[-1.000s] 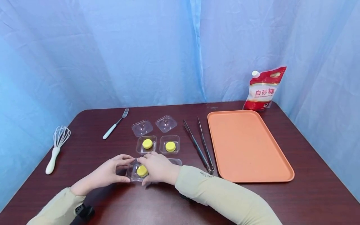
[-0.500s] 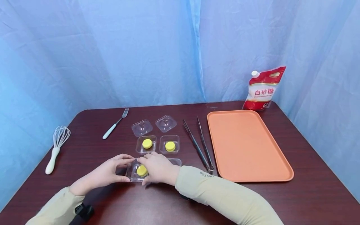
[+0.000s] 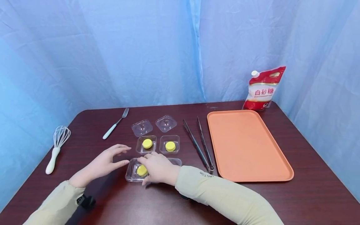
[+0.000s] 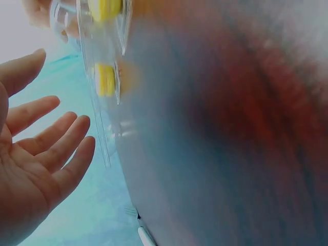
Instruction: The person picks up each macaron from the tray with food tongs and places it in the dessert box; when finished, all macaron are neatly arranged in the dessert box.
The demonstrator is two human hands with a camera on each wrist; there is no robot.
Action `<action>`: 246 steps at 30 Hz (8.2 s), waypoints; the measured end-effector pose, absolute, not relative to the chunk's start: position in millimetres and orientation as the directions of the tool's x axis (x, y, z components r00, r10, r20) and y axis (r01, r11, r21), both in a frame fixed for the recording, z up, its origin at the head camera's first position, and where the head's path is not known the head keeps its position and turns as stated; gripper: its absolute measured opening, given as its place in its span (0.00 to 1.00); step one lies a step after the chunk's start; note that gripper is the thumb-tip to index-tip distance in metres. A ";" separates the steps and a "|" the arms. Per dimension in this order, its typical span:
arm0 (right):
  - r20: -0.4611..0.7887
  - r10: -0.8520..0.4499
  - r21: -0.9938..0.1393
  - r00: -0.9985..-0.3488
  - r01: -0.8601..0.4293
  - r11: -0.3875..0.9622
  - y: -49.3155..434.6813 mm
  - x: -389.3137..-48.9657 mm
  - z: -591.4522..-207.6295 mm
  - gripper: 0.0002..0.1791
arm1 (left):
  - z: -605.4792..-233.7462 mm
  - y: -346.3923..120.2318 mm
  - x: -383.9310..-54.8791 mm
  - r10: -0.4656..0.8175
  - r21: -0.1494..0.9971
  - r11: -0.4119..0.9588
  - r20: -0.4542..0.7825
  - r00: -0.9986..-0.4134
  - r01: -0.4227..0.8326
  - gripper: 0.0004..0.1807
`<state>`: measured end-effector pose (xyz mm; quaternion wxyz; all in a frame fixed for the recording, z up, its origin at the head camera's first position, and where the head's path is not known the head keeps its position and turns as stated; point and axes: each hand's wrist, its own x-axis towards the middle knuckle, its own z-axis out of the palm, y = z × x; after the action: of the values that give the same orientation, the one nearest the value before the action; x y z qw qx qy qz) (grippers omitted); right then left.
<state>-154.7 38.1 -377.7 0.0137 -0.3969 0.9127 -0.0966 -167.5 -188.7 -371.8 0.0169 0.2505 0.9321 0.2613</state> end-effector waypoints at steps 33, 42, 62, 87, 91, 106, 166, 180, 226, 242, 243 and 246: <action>0.043 -0.726 -0.171 -0.686 -0.721 0.671 37.5 -155.6 -378.4 0.43 | -388.6 -177.9 -256.8 0.397 0.293 0.857 0.150 -0.905 0.425 0.25; 0.046 -0.729 -0.164 -0.683 -0.725 0.668 37.8 -155.1 -379.0 0.43 | -389.7 -171.5 -266.3 0.423 0.229 0.874 0.079 -0.903 0.429 0.26; 0.050 -0.735 -0.147 -0.676 -0.733 0.664 37.7 -155.8 -378.9 0.43 | -394.7 -159.3 -277.9 0.567 0.086 0.815 0.084 -0.820 0.573 0.15; 0.032 -0.742 -0.138 -0.670 -0.738 0.661 39.7 -156.3 -377.9 0.43 | -389.4 -178.6 -259.1 0.509 0.255 0.828 0.027 -0.860 0.498 0.14; 0.037 -0.752 -0.120 -0.658 -0.750 0.650 40.4 -156.6 -378.5 0.43 | -387.1 -180.4 -254.9 0.483 0.286 0.834 0.034 -0.875 0.471 0.15; 0.046 -0.774 -0.113 -0.632 -0.773 0.624 45.5 -156.1 -377.4 0.43 | -381.1 -193.6 -250.9 0.348 0.276 0.866 0.265 -0.899 0.417 0.17; 0.460 -0.645 -0.088 -0.610 -0.754 0.651 85.5 -189.7 -359.6 0.48 | -333.3 -149.1 -211.1 0.428 0.800 0.537 0.015 -0.904 0.268 0.14; 0.439 -0.673 -0.060 -0.596 -0.766 0.640 86.3 -192.8 -363.1 0.46 | -334.5 -142.7 -209.2 0.451 0.826 0.512 -0.026 -0.892 0.235 0.18; -0.028 -0.680 -0.272 -0.733 -0.649 0.711 58.1 -232.5 -368.7 0.45 | -369.7 -161.2 -224.1 0.598 0.456 0.697 0.054 -0.799 0.553 0.39; -0.075 -0.673 -0.160 -0.736 -0.658 0.736 50.6 -235.2 -374.3 0.44 | -377.7 -161.6 -230.3 0.596 0.430 0.728 -0.014 -0.803 0.534 0.38; -0.075 -0.672 -0.160 -0.736 -0.657 0.737 50.6 -235.5 -374.8 0.44 | -377.7 -161.5 -230.7 0.596 0.428 0.730 -0.016 -0.803 0.533 0.38; -0.082 -0.669 -0.161 -0.739 -0.652 0.741 50.6 -237.1 -376.2 0.44 | -377.3 -161.3 -232.0 0.595 0.422 0.733 -0.018 -0.803 0.533 0.37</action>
<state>-237.1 50.6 -376.2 0.0671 -0.3550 0.9305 -0.0609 -232.0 -161.3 -377.3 0.0762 0.3042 0.9277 0.2026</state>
